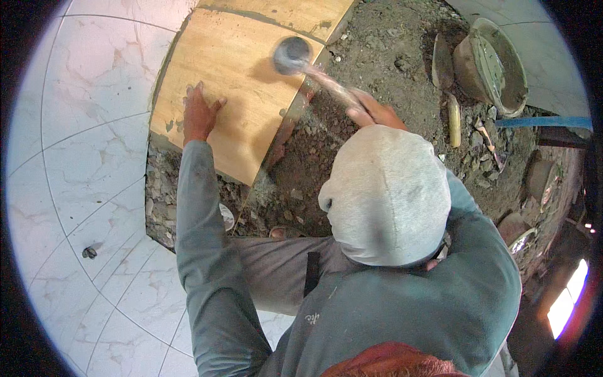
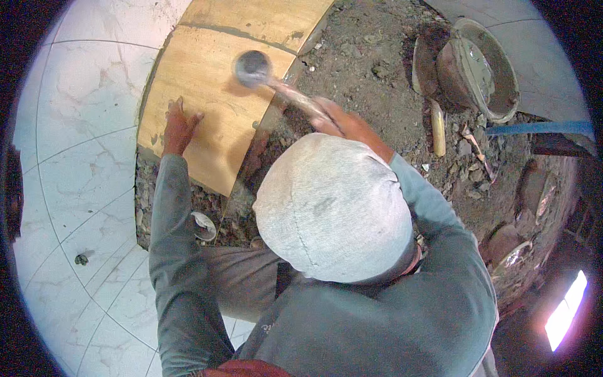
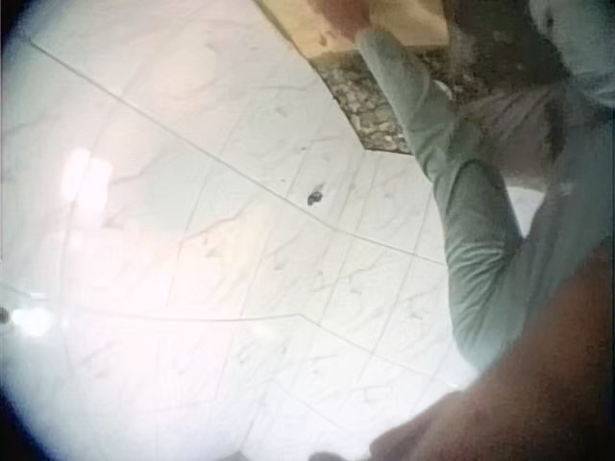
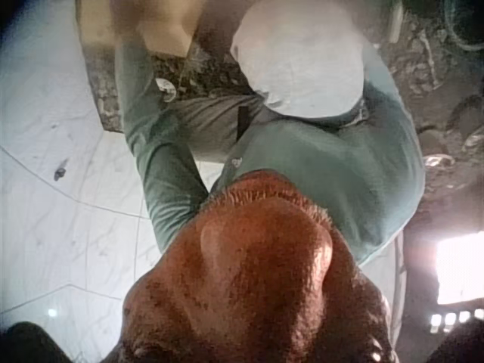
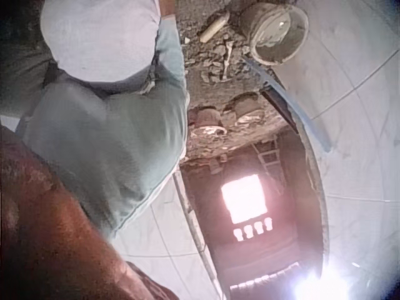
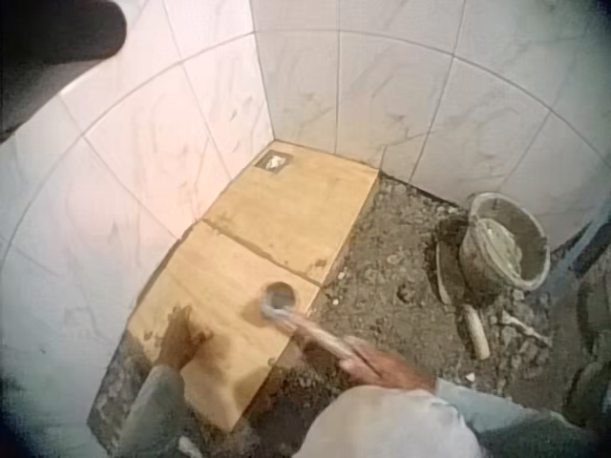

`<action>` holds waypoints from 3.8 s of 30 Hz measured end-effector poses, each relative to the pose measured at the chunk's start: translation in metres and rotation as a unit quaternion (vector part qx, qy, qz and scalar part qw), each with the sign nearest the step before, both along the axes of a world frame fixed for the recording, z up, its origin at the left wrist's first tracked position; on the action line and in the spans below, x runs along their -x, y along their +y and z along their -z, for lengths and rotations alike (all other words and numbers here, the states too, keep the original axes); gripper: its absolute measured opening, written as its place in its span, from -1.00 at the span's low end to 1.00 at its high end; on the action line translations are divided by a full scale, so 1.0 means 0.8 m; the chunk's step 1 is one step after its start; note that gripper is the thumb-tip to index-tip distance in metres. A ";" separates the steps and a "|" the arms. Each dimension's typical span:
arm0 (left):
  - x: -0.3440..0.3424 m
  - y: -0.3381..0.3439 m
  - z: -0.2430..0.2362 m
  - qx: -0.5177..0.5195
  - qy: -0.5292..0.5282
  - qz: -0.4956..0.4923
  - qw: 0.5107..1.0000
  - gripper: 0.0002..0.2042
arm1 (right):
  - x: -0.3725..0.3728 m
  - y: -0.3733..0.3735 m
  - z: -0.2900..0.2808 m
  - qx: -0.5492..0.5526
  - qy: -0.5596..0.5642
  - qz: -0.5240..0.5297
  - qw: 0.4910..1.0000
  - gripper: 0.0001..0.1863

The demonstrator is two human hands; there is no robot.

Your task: The person is installing wooden floor tiles on a rough concrete subfloor. They use a hammer to tap the tiles into place, a trowel to spread adhesive, and a cloth to wipe the tile surfaces clean.

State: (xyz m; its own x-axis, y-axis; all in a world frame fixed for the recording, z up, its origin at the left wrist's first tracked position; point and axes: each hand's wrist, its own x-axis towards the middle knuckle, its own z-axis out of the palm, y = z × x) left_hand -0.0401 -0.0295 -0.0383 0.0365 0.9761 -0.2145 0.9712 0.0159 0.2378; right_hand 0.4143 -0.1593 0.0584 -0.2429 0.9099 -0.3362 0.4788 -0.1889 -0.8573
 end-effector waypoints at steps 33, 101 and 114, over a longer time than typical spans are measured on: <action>0.017 0.003 0.022 -0.030 -0.102 0.006 0.994 -0.12 | -0.146 -0.135 0.034 -0.106 -0.350 0.117 0.924 -0.54; -0.571 -0.908 -0.037 0.315 -0.176 -0.885 0.295 -0.46 | -0.039 0.389 0.006 0.118 -0.171 -0.362 0.909 -0.40; -0.100 -0.737 -0.191 0.070 -0.179 -0.678 0.710 -0.65 | -0.181 0.265 0.062 0.285 0.103 0.029 0.953 -0.38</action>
State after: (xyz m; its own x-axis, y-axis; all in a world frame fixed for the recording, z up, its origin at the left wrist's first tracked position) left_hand 0.0400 -0.6188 0.1147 -0.8392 0.1370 -0.5263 -0.0807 0.9256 0.3697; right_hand 0.5592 0.0530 0.0086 -0.3122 0.6073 -0.7305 0.2871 -0.6727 -0.6820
